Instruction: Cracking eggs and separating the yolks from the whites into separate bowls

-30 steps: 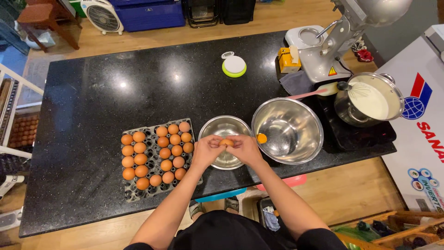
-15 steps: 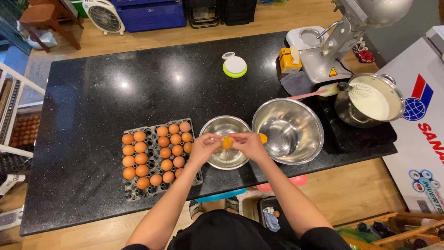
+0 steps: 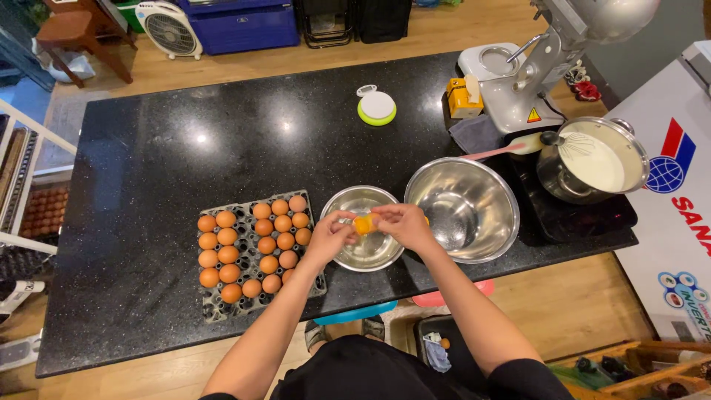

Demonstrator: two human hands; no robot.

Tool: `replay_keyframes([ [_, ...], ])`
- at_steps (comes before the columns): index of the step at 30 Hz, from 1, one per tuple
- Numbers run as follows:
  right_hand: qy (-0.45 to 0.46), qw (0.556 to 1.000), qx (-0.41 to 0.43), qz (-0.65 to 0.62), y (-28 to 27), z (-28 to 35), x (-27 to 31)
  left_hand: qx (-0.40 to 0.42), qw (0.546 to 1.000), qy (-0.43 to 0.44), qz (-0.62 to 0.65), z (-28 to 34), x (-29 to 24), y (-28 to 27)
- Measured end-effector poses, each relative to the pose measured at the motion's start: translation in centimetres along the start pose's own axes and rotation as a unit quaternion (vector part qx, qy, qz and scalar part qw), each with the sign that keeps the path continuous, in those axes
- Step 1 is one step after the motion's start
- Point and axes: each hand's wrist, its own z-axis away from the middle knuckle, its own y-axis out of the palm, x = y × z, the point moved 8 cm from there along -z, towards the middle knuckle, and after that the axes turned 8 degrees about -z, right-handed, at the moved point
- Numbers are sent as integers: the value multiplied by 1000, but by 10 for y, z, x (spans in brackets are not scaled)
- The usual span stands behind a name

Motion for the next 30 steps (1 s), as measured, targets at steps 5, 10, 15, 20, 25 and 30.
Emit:
replay_keyframes([
  [5, -8, 1000, -23, -4, -2, 1, 12, -6, 997, 0, 77, -1, 3, 2],
  [10, -26, 999, -23, -1, -4, -2, 9, -10, 995, 7, 97, -1, 1, 4],
  [15, -37, 999, -16, -5, 3, 2, 31, -29, 993, 21, 116, -4, -2, 3],
  [20, -40, 998, -28, -35, 1, -4, 26, -37, 990, 20, 133, -7, -3, 1],
  [25, -20, 997, -46, -51, -6, -1, 29, -49, 989, 26, 134, -13, 2, -5],
  [30, -39, 997, -34, 51, -8, 12, 77, -53, 991, 25, 117, -17, 6, -12],
])
